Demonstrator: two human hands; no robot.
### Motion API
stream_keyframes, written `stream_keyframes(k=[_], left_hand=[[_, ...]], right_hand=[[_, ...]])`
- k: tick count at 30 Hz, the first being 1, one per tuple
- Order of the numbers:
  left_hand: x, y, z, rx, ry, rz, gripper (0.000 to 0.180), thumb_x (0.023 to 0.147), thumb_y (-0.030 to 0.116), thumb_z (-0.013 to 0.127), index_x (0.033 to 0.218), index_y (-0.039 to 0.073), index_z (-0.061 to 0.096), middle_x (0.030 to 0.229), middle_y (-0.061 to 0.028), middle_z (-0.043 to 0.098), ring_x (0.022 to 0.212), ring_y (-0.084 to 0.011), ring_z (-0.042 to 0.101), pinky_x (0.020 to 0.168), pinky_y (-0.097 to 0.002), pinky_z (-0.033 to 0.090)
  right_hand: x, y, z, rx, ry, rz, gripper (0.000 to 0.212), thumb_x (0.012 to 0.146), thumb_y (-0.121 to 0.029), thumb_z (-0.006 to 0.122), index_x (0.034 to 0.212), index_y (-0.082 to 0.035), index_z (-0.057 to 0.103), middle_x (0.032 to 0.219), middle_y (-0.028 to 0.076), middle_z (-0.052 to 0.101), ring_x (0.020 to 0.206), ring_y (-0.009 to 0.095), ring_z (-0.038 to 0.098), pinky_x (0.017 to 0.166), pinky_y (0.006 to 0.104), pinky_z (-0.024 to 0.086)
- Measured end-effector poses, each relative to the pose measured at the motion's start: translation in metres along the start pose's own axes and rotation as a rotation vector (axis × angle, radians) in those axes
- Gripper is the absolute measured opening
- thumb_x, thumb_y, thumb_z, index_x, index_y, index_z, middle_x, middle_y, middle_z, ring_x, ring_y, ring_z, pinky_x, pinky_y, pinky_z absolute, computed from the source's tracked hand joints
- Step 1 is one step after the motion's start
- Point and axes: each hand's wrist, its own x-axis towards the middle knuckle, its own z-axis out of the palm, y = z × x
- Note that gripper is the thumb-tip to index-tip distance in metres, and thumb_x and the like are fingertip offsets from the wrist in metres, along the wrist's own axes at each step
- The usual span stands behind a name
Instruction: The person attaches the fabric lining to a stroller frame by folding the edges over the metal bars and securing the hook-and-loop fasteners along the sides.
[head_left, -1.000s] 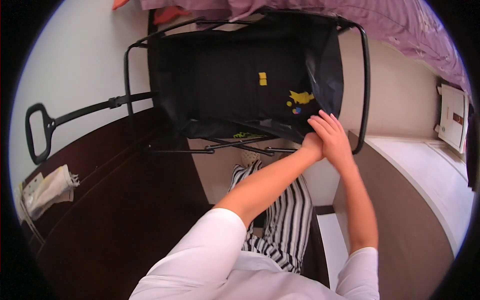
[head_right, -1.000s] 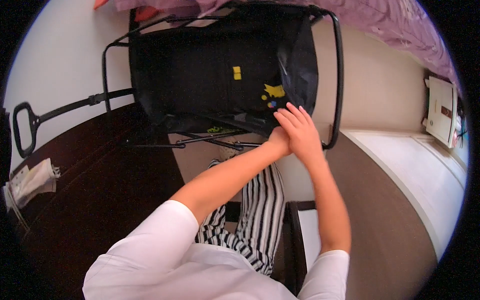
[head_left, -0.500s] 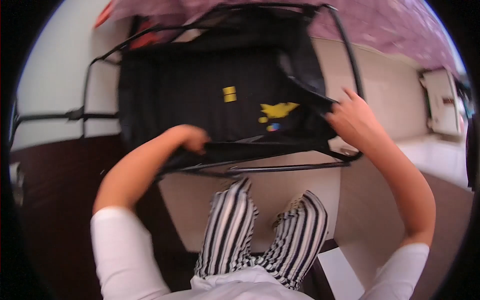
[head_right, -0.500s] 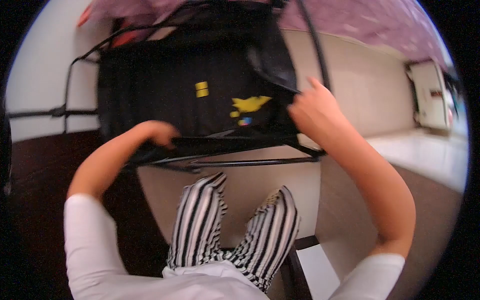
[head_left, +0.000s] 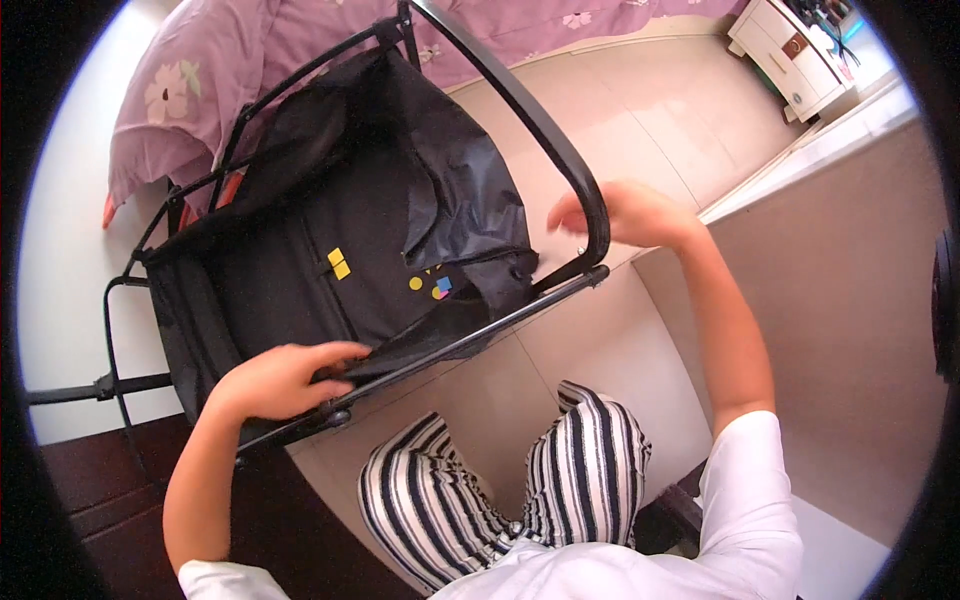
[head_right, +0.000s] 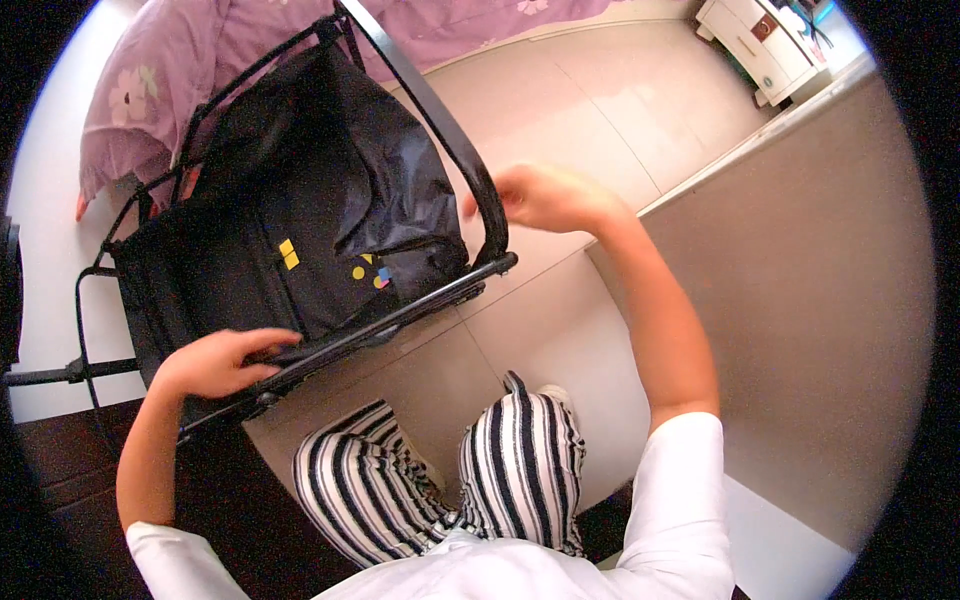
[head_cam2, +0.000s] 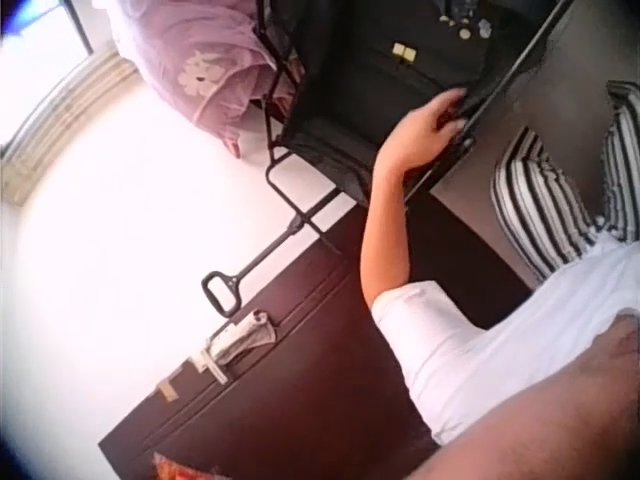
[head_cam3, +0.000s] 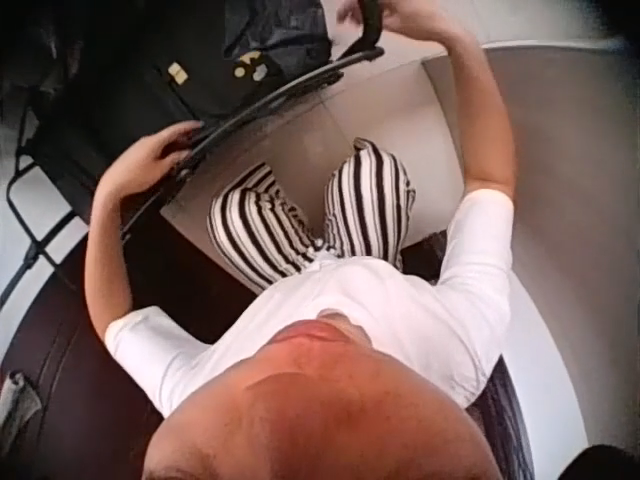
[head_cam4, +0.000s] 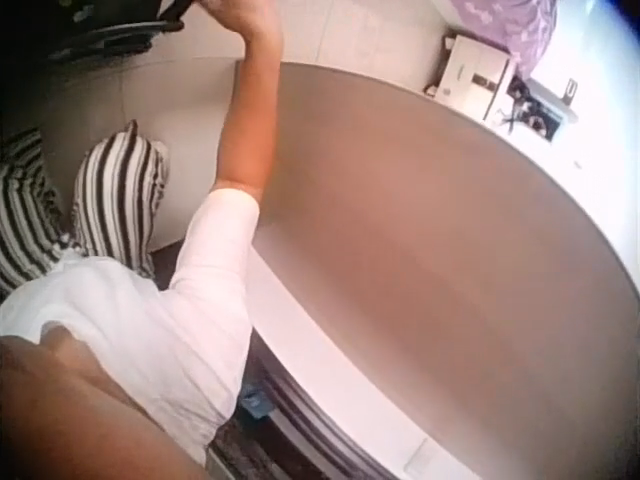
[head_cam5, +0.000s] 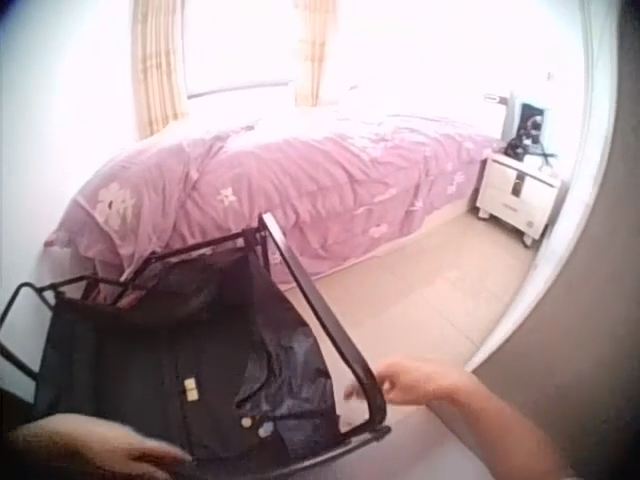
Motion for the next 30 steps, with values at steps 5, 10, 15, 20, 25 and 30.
stream_keyframes(k=[5, 10, 15, 20, 25, 30], left_hand=[[0.074, 0.026, -0.001, -0.001, 0.060, 0.201, 0.048, 0.083, 0.023, 0.061, 0.127, 0.010, 0.046, 0.098, -0.0178, 0.063, 0.091, -0.0294, 0.061, 0.080, -0.0345, 0.046], [0.132, 0.051, 0.011, -0.098, 0.160, 0.276, 0.035, 0.082, 0.029, 0.062, 0.094, -0.004, 0.055, 0.087, -0.0202, 0.062, 0.081, -0.0292, 0.061, 0.072, -0.0349, 0.045], [0.147, 0.077, 0.002, -0.015, 0.397, 0.167, 0.029, 0.084, 0.024, 0.060, 0.087, -0.004, 0.053, 0.072, -0.0150, 0.056, 0.067, -0.0195, 0.051, 0.062, -0.0334, 0.042], [0.137, 0.075, -0.005, -0.191, 0.490, 0.262, 0.018, 0.086, 0.014, 0.059, 0.088, -0.004, 0.053, 0.069, -0.0081, 0.052, 0.067, -0.0100, 0.044, 0.064, -0.0278, 0.041], [0.134, 0.101, 0.005, 0.157, 0.842, 0.316, 0.029, 0.075, 0.015, 0.068, 0.090, 0.000, 0.049, 0.073, -0.0147, 0.049, 0.066, -0.0279, 0.050, 0.062, -0.0336, 0.041], [0.143, 0.126, 0.004, 0.524, 1.045, 0.459, 0.046, 0.064, 0.017, 0.074, 0.102, 0.006, 0.050, 0.092, -0.0069, 0.049, 0.092, -0.0268, 0.046, 0.080, -0.0370, 0.036]], right_hand=[[0.028, 0.027, 0.017, 0.092, -0.259, 0.002, 0.029, 0.082, -0.029, 0.067, 0.096, -0.004, 0.063, 0.075, 0.001, 0.059, 0.072, 0.009, 0.053, 0.066, 0.0240, 0.044], [0.026, 0.022, 0.037, 0.232, -0.113, 0.021, 0.033, 0.078, -0.031, 0.069, 0.093, -0.002, 0.063, 0.074, 0.002, 0.061, 0.069, 0.010, 0.055, 0.063, 0.0255, 0.045], [0.012, 0.036, 0.041, 0.555, 0.191, 0.056, 0.020, 0.086, -0.018, 0.061, 0.098, -0.001, 0.061, 0.075, 0.001, 0.060, 0.069, 0.009, 0.055, 0.064, 0.0232, 0.045], [-0.008, 0.062, 0.055, 0.826, 0.587, -0.122, 0.014, 0.085, -0.013, 0.063, 0.093, -0.001, 0.061, 0.076, 0.006, 0.062, 0.067, 0.012, 0.060, 0.062, 0.0248, 0.050], [-0.007, 0.054, 0.065, 0.932, 0.633, -0.170, 0.013, 0.084, -0.011, 0.064, 0.090, -0.001, 0.062, 0.076, 0.006, 0.063, 0.067, 0.012, 0.060, 0.062, 0.0244, 0.049], [-0.006, 0.032, 0.058, 0.866, 0.601, -0.175, 0.013, 0.083, -0.010, 0.065, 0.091, 0.000, 0.064, 0.076, 0.004, 0.063, 0.065, 0.009, 0.058, 0.060, 0.0221, 0.048]])
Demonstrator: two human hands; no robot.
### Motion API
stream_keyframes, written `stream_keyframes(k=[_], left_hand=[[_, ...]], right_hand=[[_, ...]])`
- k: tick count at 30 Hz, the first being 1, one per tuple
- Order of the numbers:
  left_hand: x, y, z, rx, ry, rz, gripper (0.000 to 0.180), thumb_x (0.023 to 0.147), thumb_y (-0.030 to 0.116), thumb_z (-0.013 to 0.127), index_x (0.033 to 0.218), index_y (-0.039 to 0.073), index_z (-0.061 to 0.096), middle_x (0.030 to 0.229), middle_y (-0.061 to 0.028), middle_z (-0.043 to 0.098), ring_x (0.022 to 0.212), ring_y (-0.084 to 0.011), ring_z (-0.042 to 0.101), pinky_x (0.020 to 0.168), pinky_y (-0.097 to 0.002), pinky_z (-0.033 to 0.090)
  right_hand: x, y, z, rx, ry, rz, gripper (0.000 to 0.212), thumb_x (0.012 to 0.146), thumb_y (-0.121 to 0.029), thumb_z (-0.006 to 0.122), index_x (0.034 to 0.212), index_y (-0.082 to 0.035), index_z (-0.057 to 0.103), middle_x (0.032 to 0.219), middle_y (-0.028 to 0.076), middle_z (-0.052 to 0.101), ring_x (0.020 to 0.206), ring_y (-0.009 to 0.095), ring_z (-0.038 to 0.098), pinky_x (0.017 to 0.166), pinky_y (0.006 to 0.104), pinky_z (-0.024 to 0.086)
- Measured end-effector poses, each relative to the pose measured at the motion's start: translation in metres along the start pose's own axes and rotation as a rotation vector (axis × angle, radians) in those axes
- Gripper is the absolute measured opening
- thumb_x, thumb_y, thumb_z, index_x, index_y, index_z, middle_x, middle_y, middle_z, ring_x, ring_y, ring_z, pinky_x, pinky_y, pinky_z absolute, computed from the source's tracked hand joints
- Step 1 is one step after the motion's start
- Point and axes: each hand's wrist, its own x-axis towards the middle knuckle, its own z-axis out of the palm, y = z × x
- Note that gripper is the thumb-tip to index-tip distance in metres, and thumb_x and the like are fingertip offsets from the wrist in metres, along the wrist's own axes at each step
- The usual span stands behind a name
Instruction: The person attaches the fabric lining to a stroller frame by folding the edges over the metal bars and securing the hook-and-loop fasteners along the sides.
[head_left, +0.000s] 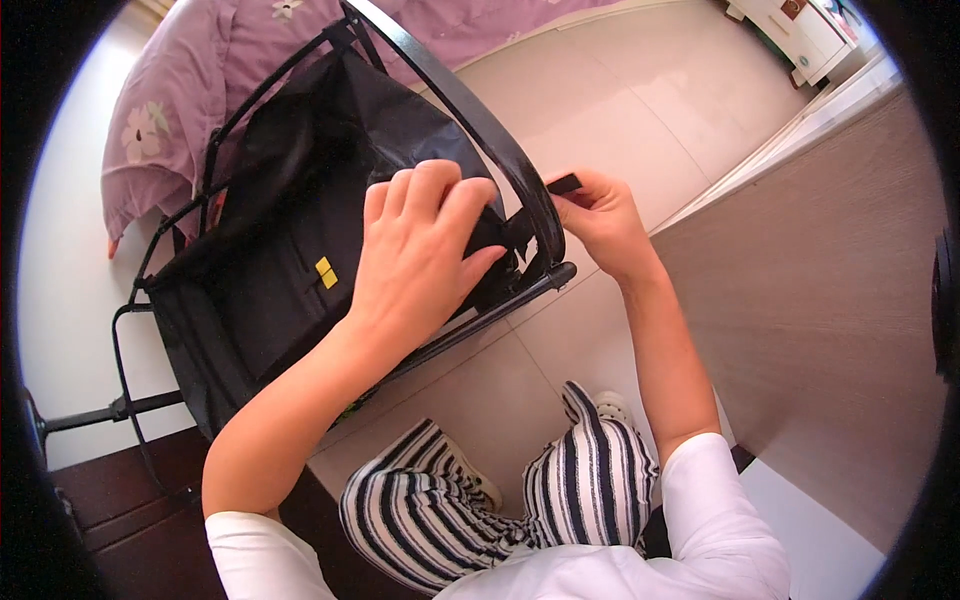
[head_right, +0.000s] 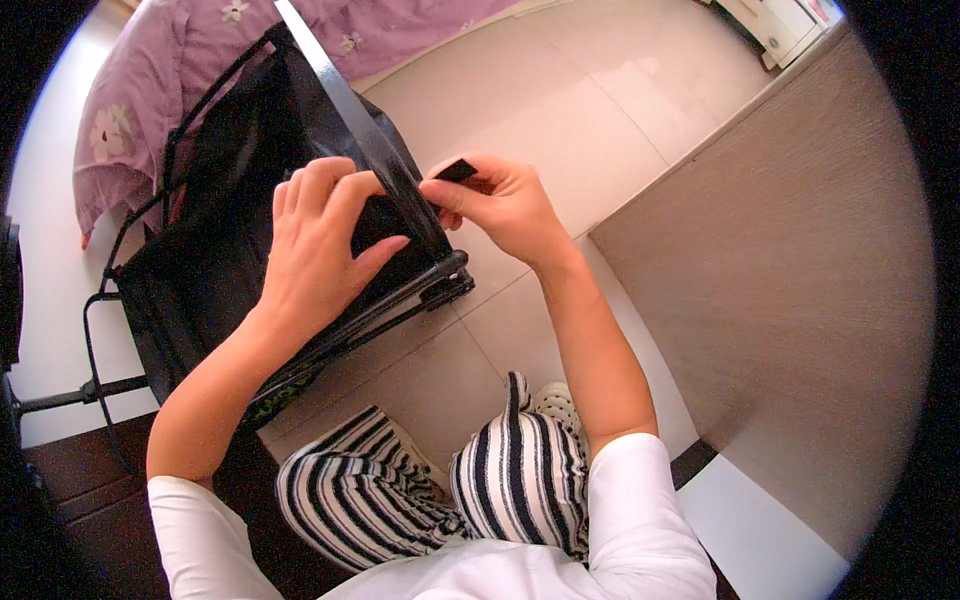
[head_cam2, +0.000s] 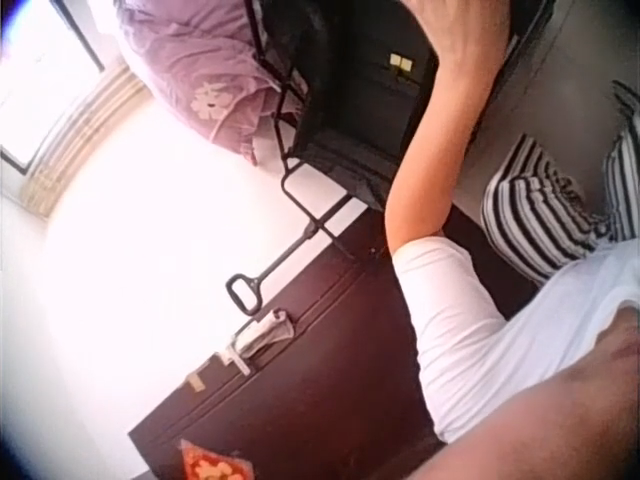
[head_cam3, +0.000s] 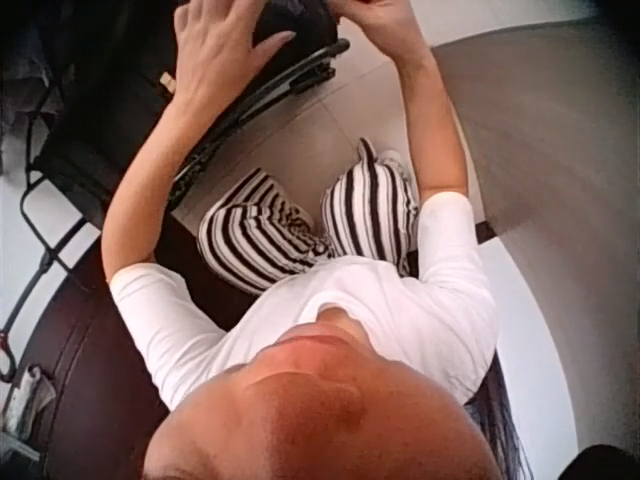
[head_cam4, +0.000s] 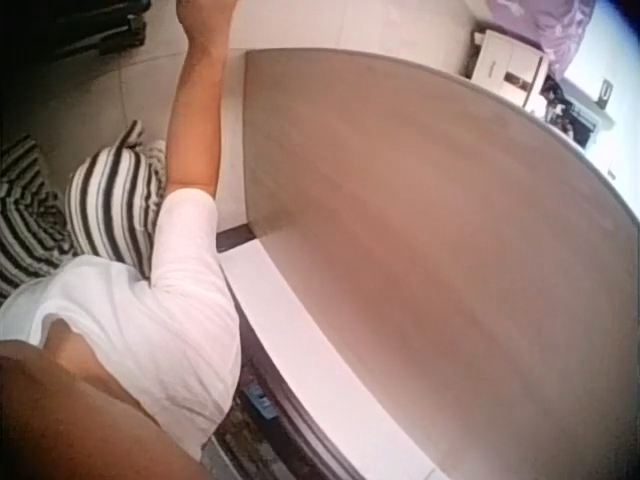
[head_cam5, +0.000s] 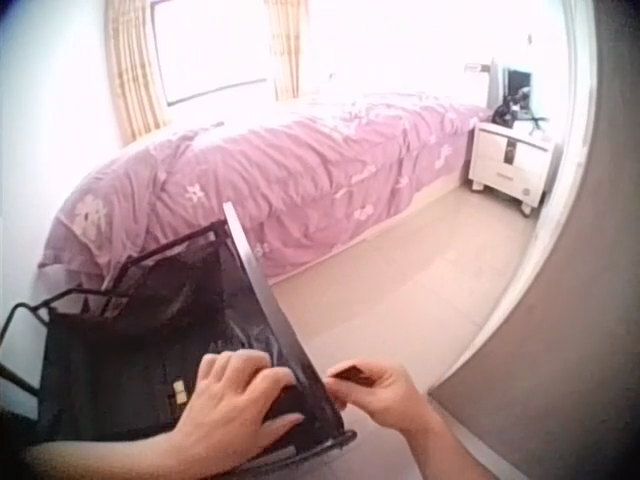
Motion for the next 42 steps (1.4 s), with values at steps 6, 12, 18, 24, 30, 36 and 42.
stream_keyframes(k=[6, 12, 18, 24, 30, 36, 42], left_hand=[[0.002, -0.008, 0.017, -0.026, 0.074, 0.049, 0.024, 0.056, 0.017, 0.076, 0.074, 0.014, 0.062, 0.088, 0.0038, 0.055, 0.089, -0.0204, 0.047, 0.081, -0.0346, 0.033], [-0.005, -0.035, 0.020, -0.375, 0.061, -0.347, 0.022, 0.058, 0.016, 0.080, 0.073, 0.009, 0.066, 0.072, -0.0008, 0.057, 0.082, -0.0193, 0.048, 0.073, -0.0307, 0.040], [-0.002, -0.046, 0.023, -0.480, 0.004, -0.415, 0.021, 0.065, 0.020, 0.079, 0.077, 0.007, 0.066, 0.074, -0.0031, 0.058, 0.084, -0.0175, 0.049, 0.073, -0.0298, 0.041], [-0.001, -0.051, 0.025, -0.627, -0.081, -0.536, 0.021, 0.068, 0.021, 0.077, 0.078, 0.007, 0.066, 0.075, -0.0025, 0.060, 0.084, -0.0163, 0.049, 0.073, -0.0291, 0.040], [-0.001, -0.053, 0.021, -0.533, -0.061, -0.286, 0.016, 0.068, 0.016, 0.076, 0.076, 0.008, 0.064, 0.075, 0.0012, 0.061, 0.084, -0.0163, 0.049, 0.076, -0.0278, 0.039], [-0.003, -0.055, 0.021, -0.551, -0.124, -0.215, 0.018, 0.067, 0.014, 0.076, 0.076, 0.008, 0.063, 0.083, 0.0018, 0.062, 0.087, -0.0164, 0.048, 0.079, -0.0290, 0.039], [-0.004, -0.049, 0.016, -0.528, -0.194, -0.232, 0.023, 0.067, 0.011, 0.075, 0.080, 0.005, 0.057, 0.091, -0.0021, 0.058, 0.094, -0.0196, 0.048, 0.084, -0.0304, 0.038]], right_hand=[[0.001, -0.010, 0.006, 0.021, -0.074, 0.066, 0.017, 0.084, -0.011, 0.063, 0.097, 0.001, 0.063, 0.078, 0.003, 0.063, 0.068, 0.008, 0.058, 0.062, 0.0211, 0.048], [-0.001, 0.010, 0.002, -0.124, -0.088, -0.054, 0.036, 0.083, -0.011, 0.063, 0.117, -0.003, 0.054, 0.095, 0.005, 0.063, 0.082, 0.010, 0.057, 0.073, 0.0243, 0.047], [0.009, 0.027, 0.013, -0.572, -0.105, -0.262, 0.025, 0.079, -0.012, 0.063, 0.103, -0.005, 0.058, 0.089, 0.009, 0.063, 0.079, 0.019, 0.060, 0.070, 0.0299, 0.048], [0.015, 0.023, 0.009, -0.789, -0.034, -0.431, 0.011, 0.083, -0.013, 0.058, 0.082, -0.002, 0.059, 0.068, 0.006, 0.061, 0.060, 0.019, 0.058, 0.057, 0.0308, 0.046], [0.016, -0.001, 0.005, 0.413, 0.047, 0.216, 0.016, 0.087, -0.020, 0.053, 0.077, -0.008, 0.052, 0.060, 0.001, 0.051, 0.052, 0.011, 0.050, 0.047, 0.0232, 0.039], [0.019, 0.023, -0.019, 0.787, 0.158, 0.203, 0.016, 0.087, -0.020, 0.052, 0.074, -0.010, 0.051, 0.061, 0.002, 0.052, 0.053, 0.013, 0.052, 0.047, 0.0242, 0.039], [0.013, 0.005, -0.006, 0.435, 0.308, 0.159, 0.019, 0.086, -0.018, 0.053, 0.070, -0.008, 0.050, 0.080, 0.009, 0.061, 0.063, 0.016, 0.059, 0.052, 0.0232, 0.044]])
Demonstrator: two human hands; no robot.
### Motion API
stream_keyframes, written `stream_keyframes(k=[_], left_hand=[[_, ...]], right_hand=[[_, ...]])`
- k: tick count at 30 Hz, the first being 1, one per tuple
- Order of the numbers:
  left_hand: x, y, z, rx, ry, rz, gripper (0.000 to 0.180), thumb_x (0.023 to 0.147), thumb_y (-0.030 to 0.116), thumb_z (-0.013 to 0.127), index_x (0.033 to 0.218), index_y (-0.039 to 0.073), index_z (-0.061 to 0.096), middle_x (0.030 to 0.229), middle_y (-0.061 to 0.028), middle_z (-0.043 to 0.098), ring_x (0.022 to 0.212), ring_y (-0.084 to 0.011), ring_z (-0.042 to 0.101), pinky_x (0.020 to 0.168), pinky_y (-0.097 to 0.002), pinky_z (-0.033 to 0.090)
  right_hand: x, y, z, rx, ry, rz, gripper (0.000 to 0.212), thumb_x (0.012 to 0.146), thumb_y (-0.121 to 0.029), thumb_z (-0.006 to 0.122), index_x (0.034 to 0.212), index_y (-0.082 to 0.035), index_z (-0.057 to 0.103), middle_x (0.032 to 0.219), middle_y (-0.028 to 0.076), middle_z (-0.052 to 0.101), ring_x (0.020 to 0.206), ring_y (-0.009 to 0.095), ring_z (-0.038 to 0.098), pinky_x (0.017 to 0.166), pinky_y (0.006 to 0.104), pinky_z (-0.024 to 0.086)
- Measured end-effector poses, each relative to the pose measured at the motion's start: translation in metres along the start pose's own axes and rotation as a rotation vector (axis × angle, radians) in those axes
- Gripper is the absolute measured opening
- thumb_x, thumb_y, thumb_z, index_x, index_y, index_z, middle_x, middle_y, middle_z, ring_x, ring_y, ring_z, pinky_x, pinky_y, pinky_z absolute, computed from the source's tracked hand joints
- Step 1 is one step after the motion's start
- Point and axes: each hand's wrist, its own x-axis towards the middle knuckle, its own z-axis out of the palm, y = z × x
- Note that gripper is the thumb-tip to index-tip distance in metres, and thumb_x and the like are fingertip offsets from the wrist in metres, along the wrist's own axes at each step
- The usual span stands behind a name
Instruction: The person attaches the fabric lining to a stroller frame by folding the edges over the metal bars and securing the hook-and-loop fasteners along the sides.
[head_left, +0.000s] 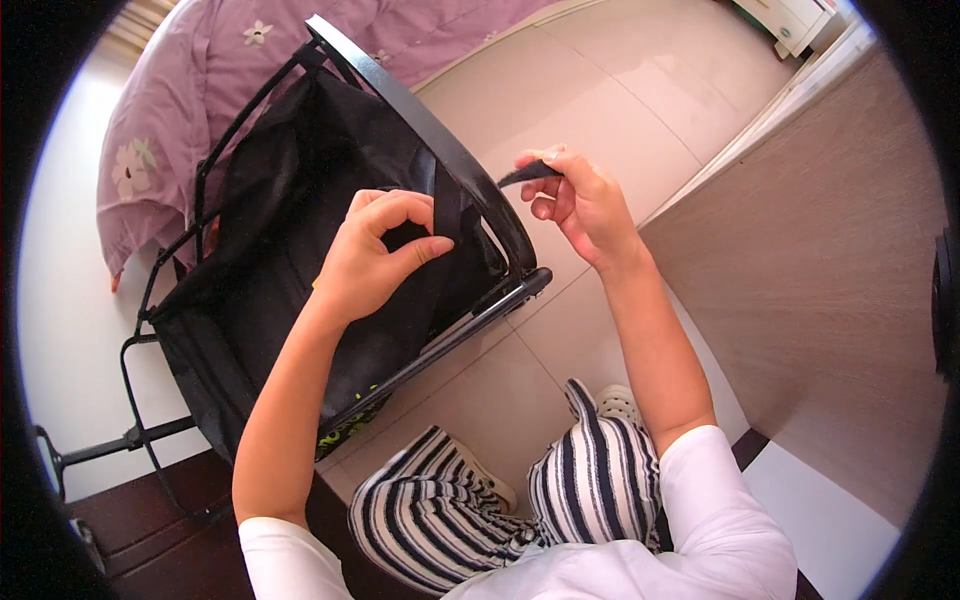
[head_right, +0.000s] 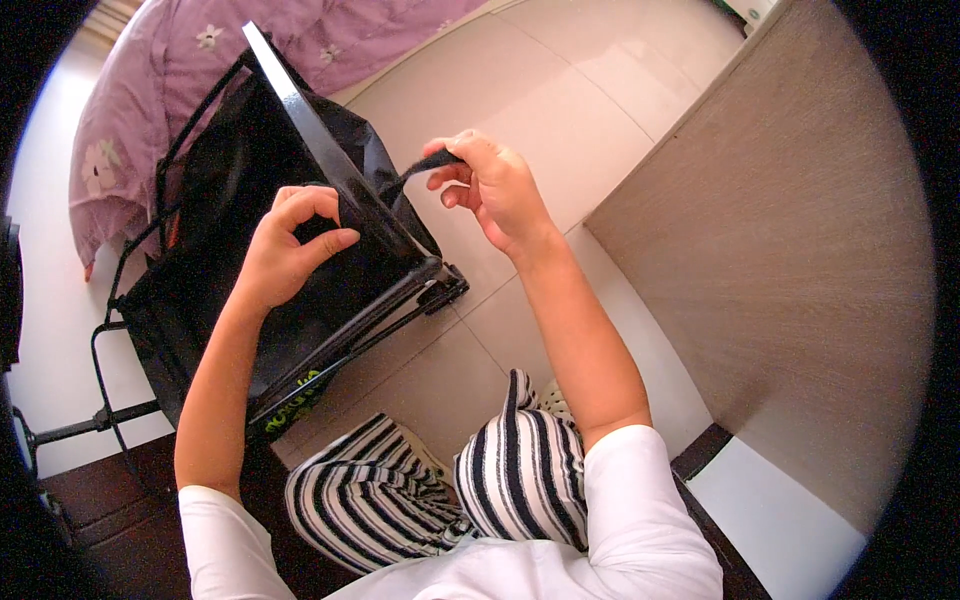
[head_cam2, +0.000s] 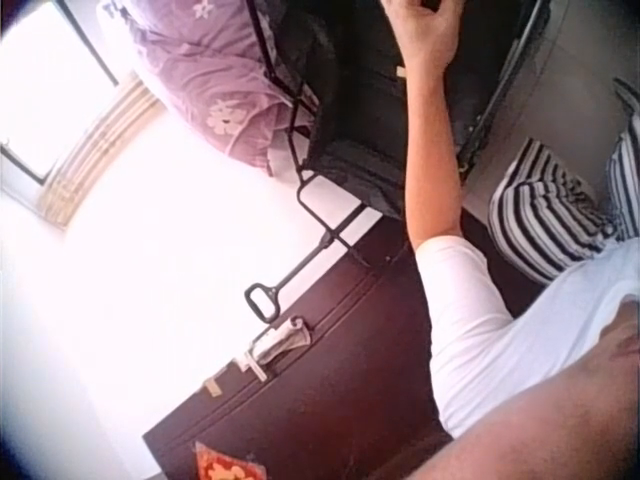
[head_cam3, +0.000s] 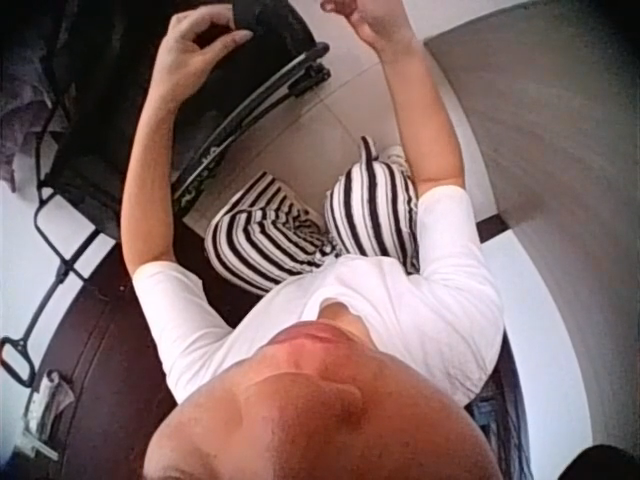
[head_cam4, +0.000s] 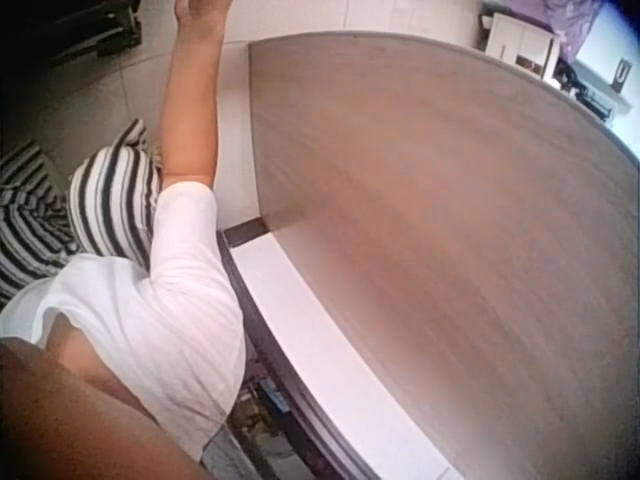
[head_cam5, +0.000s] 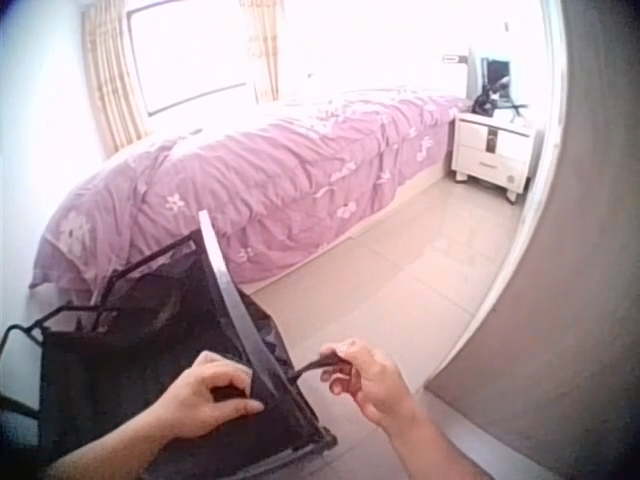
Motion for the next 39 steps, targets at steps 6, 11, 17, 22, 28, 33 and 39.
stream_keyframes(k=[6, 11, 17, 22, 28, 33, 39], left_hand=[[-0.005, 0.010, 0.003, 0.115, -0.054, 0.060, 0.024, 0.066, 0.011, 0.075, 0.079, 0.005, 0.056, 0.088, -0.0040, 0.055, 0.092, -0.0226, 0.046, 0.083, -0.0327, 0.038], [-0.007, 0.015, 0.000, 0.147, -0.040, 0.006, 0.022, 0.066, 0.012, 0.076, 0.081, 0.007, 0.060, 0.089, -0.0059, 0.053, 0.091, -0.0244, 0.047, 0.082, -0.0336, 0.038], [-0.004, 0.027, 0.011, 0.170, -0.070, 0.047, 0.022, 0.067, 0.016, 0.076, 0.083, 0.008, 0.063, 0.088, -0.0041, 0.060, 0.091, -0.0229, 0.049, 0.087, -0.0360, 0.035], [-0.007, 0.033, -0.009, 0.257, -0.144, 0.181, 0.011, 0.066, 0.012, 0.072, 0.074, 0.010, 0.066, 0.089, 0.0013, 0.065, 0.091, -0.0207, 0.051, 0.091, -0.0358, 0.031], [-0.014, 0.081, -0.014, 0.492, 0.111, 0.434, 0.016, 0.056, 0.011, 0.068, 0.072, 0.015, 0.068, 0.083, 0.0056, 0.063, 0.084, -0.0172, 0.050, 0.082, -0.0343, 0.035], [0.000, 0.080, 0.002, 0.354, 0.076, 0.598, 0.018, 0.060, 0.012, 0.066, 0.078, 0.011, 0.068, 0.081, 0.0005, 0.061, 0.072, -0.0178, 0.053, 0.068, -0.0314, 0.040], [0.010, 0.084, 0.013, 0.172, 0.011, 0.588, 0.020, 0.062, 0.003, 0.065, 0.082, 0.006, 0.066, 0.082, -0.0066, 0.061, 0.073, -0.0233, 0.060, 0.063, -0.0314, 0.048]], right_hand=[[-0.005, -0.008, -0.009, 0.034, -0.296, -0.085, 0.015, 0.089, -0.018, 0.051, 0.083, -0.004, 0.050, 0.094, 0.016, 0.061, 0.078, 0.021, 0.063, 0.065, 0.0283, 0.052], [-0.028, -0.009, 0.010, 0.109, -0.272, -0.122, 0.016, 0.087, -0.008, 0.053, 0.100, 0.001, 0.052, 0.098, 0.017, 0.061, 0.091, 0.024, 0.062, 0.081, 0.0332, 0.051], [-0.041, -0.004, 0.004, -0.269, -0.186, -0.325, 0.020, 0.084, 0.000, 0.059, 0.103, 0.004, 0.057, 0.090, 0.013, 0.064, 0.082, 0.019, 0.064, 0.074, 0.0286, 0.055], [-0.055, -0.008, 0.011, -0.417, 0.042, -0.434, 0.008, 0.083, -0.001, 0.061, 0.091, 0.003, 0.062, 0.081, 0.010, 0.065, 0.071, 0.015, 0.065, 0.063, 0.0247, 0.054], [-0.077, -0.015, 0.023, -0.589, 0.145, -0.695, 0.010, 0.081, 0.005, 0.062, 0.090, 0.003, 0.059, 0.079, 0.011, 0.063, 0.068, 0.016, 0.065, 0.059, 0.0253, 0.053], [-0.089, -0.013, 0.017, -0.679, 0.107, -0.907, 0.015, 0.080, 0.011, 0.058, 0.092, 0.003, 0.055, 0.087, 0.013, 0.061, 0.071, 0.019, 0.064, 0.062, 0.0270, 0.053], [-0.104, -0.008, 0.015, -1.049, 0.117, -1.132, 0.027, 0.068, 0.001, 0.069, 0.093, -0.005, 0.062, 0.089, 0.007, 0.063, 0.075, 0.021, 0.061, 0.063, 0.0292, 0.047]])
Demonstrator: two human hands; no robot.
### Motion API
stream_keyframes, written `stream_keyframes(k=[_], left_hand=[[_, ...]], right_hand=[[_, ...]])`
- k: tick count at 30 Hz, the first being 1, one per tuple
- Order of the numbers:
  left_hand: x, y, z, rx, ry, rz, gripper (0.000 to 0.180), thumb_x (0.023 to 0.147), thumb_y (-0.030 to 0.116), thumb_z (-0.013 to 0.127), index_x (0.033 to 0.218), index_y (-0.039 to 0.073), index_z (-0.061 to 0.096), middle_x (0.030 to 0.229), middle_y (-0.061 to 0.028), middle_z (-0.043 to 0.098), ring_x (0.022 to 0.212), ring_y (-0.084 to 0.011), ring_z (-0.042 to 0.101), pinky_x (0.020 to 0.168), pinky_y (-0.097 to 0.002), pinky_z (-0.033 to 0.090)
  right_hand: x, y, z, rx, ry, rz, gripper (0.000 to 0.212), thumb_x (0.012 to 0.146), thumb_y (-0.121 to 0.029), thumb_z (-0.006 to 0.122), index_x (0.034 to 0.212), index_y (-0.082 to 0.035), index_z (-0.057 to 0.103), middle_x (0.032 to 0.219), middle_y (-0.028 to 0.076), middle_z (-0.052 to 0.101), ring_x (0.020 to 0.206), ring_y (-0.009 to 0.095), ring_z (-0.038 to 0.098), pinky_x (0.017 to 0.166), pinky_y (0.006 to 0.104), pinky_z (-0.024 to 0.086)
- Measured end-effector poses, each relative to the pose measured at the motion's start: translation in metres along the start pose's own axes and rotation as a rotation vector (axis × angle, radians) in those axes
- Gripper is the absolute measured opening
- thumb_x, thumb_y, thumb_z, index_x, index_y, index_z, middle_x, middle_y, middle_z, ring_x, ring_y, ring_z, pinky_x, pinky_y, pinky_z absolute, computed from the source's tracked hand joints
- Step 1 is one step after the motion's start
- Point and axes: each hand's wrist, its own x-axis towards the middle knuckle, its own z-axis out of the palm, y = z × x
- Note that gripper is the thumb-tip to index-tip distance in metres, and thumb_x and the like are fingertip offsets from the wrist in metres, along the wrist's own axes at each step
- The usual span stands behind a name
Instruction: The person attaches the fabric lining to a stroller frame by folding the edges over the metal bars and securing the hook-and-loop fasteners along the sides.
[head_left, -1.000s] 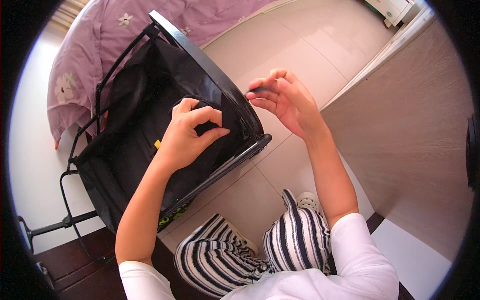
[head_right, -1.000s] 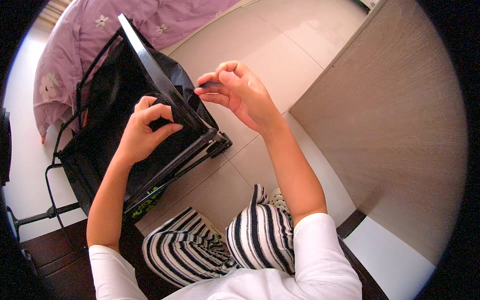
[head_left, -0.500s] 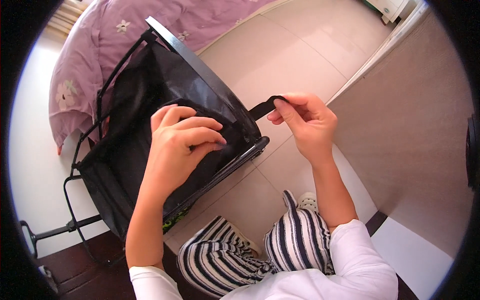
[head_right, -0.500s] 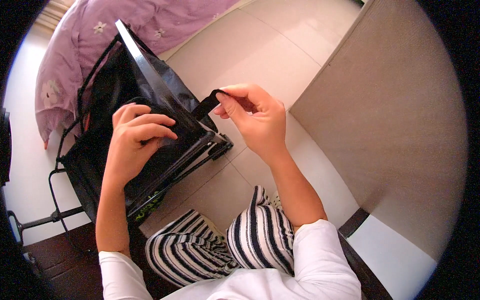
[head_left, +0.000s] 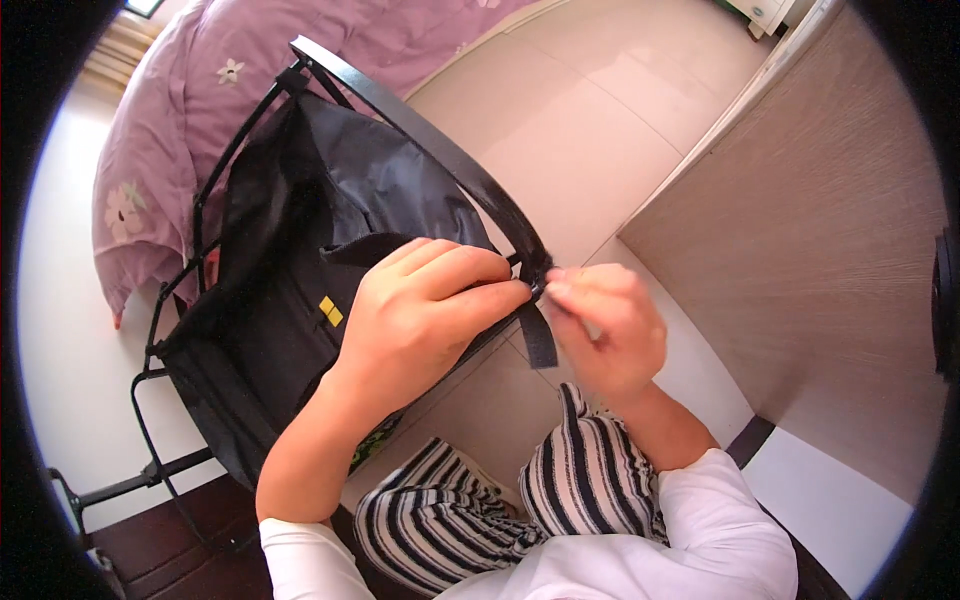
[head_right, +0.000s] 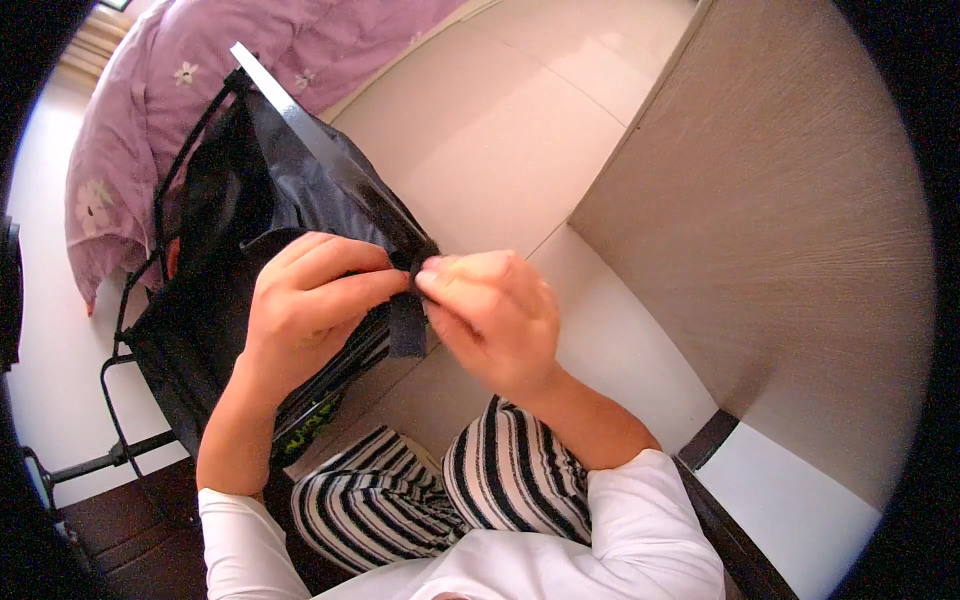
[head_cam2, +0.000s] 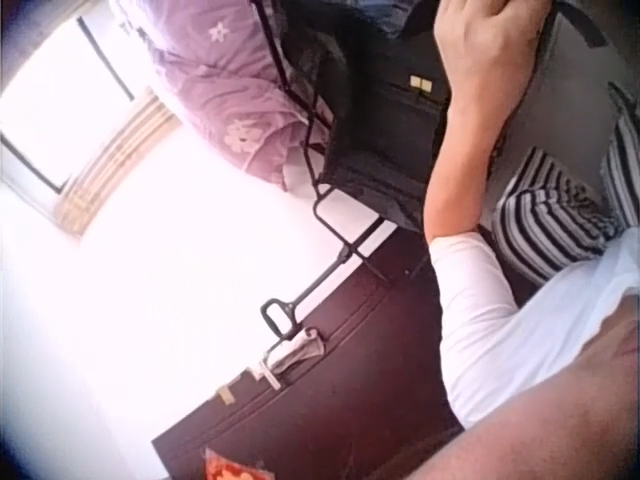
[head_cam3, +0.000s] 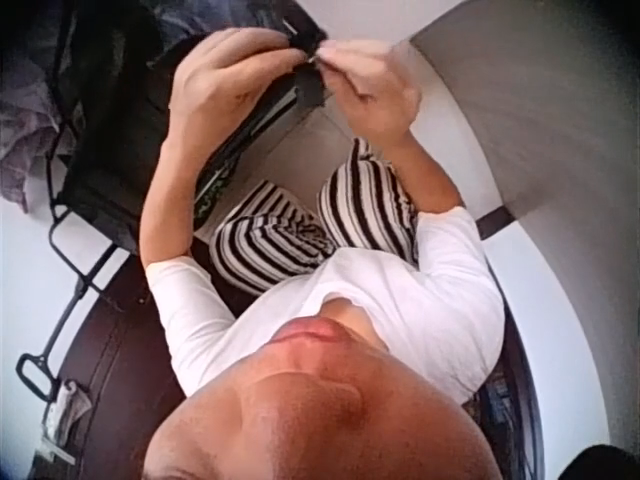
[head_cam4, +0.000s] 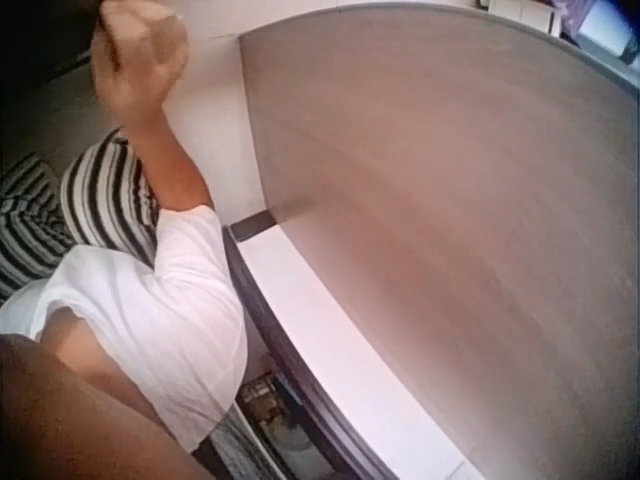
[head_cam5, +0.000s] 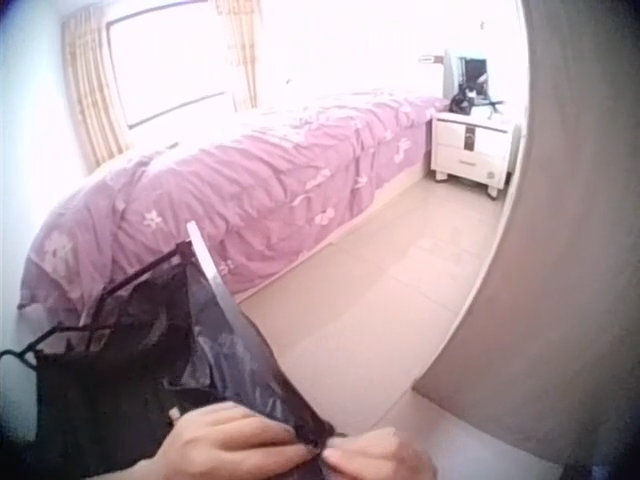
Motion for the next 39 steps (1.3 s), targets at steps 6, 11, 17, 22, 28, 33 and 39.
stream_keyframes(k=[6, 11, 17, 22, 28, 33, 39], left_hand=[[0.002, -0.005, -0.027, -0.187, -0.253, -0.168, 0.015, 0.066, 0.006, 0.068, 0.081, 0.005, 0.065, 0.088, -0.0089, 0.064, 0.081, -0.0258, 0.062, 0.070, -0.0322, 0.049], [-0.001, -0.008, -0.027, -0.305, -0.241, -0.206, 0.014, 0.068, 0.009, 0.070, 0.080, 0.005, 0.065, 0.090, -0.0084, 0.065, 0.083, -0.0246, 0.061, 0.073, -0.0329, 0.048], [-0.013, -0.005, -0.026, -0.368, -0.192, -0.254, 0.015, 0.068, 0.009, 0.072, 0.082, 0.007, 0.067, 0.092, -0.0072, 0.065, 0.084, -0.0229, 0.060, 0.075, -0.0330, 0.048], [-0.014, 0.000, -0.025, -0.467, -0.220, -0.362, 0.013, 0.071, 0.009, 0.070, 0.084, 0.007, 0.068, 0.095, -0.0101, 0.065, 0.085, -0.0253, 0.061, 0.075, -0.0334, 0.048], [-0.010, 0.004, -0.022, -0.420, -0.238, -0.384, 0.014, 0.073, 0.010, 0.069, 0.086, 0.006, 0.068, 0.095, -0.0113, 0.065, 0.086, -0.0266, 0.062, 0.075, -0.0333, 0.049], [-0.012, 0.000, -0.025, -0.566, -0.283, -0.418, 0.015, 0.079, 0.011, 0.066, 0.091, 0.002, 0.067, 0.095, -0.0145, 0.065, 0.086, -0.0258, 0.064, 0.077, -0.0316, 0.050], [-0.007, -0.001, -0.021, -0.746, -0.324, -0.724, 0.021, 0.085, 0.015, 0.062, 0.094, -0.004, 0.064, 0.088, -0.0100, 0.067, 0.082, -0.0113, 0.061, 0.073, -0.0249, 0.049]], right_hand=[[0.003, -0.005, 0.003, -0.112, -0.094, -0.131, 0.032, 0.058, 0.004, 0.069, 0.088, -0.004, 0.064, 0.087, 0.004, 0.062, 0.072, 0.018, 0.055, 0.063, 0.0289, 0.041], [0.003, -0.013, 0.014, -0.155, -0.092, -0.158, 0.027, 0.058, 0.000, 0.068, 0.085, -0.005, 0.066, 0.085, 0.003, 0.063, 0.069, 0.017, 0.055, 0.062, 0.0290, 0.041], [0.005, -0.026, 0.012, -0.209, -0.201, -0.018, 0.025, 0.061, -0.002, 0.069, 0.086, -0.007, 0.067, 0.083, 0.001, 0.060, 0.072, 0.018, 0.055, 0.063, 0.0300, 0.041], [0.010, -0.038, 0.004, -0.230, -0.318, 0.076, 0.036, 0.061, -0.014, 0.074, 0.095, -0.008, 0.065, 0.089, 0.005, 0.058, 0.075, 0.021, 0.055, 0.067, 0.0351, 0.041], [0.011, -0.029, 0.001, -0.244, -0.299, 0.023, 0.021, 0.073, -0.012, 0.068, 0.093, -0.006, 0.065, 0.086, 0.005, 0.059, 0.073, 0.021, 0.054, 0.069, 0.0337, 0.039], [0.009, -0.031, 0.001, -0.226, -0.267, 0.029, 0.019, 0.076, -0.011, 0.066, 0.094, -0.005, 0.066, 0.086, 0.006, 0.060, 0.071, 0.021, 0.054, 0.069, 0.0334, 0.039], [0.006, -0.025, 0.002, -0.244, -0.249, 0.014, 0.023, 0.074, -0.011, 0.067, 0.096, -0.004, 0.066, 0.087, 0.006, 0.061, 0.071, 0.021, 0.055, 0.069, 0.0332, 0.039]])
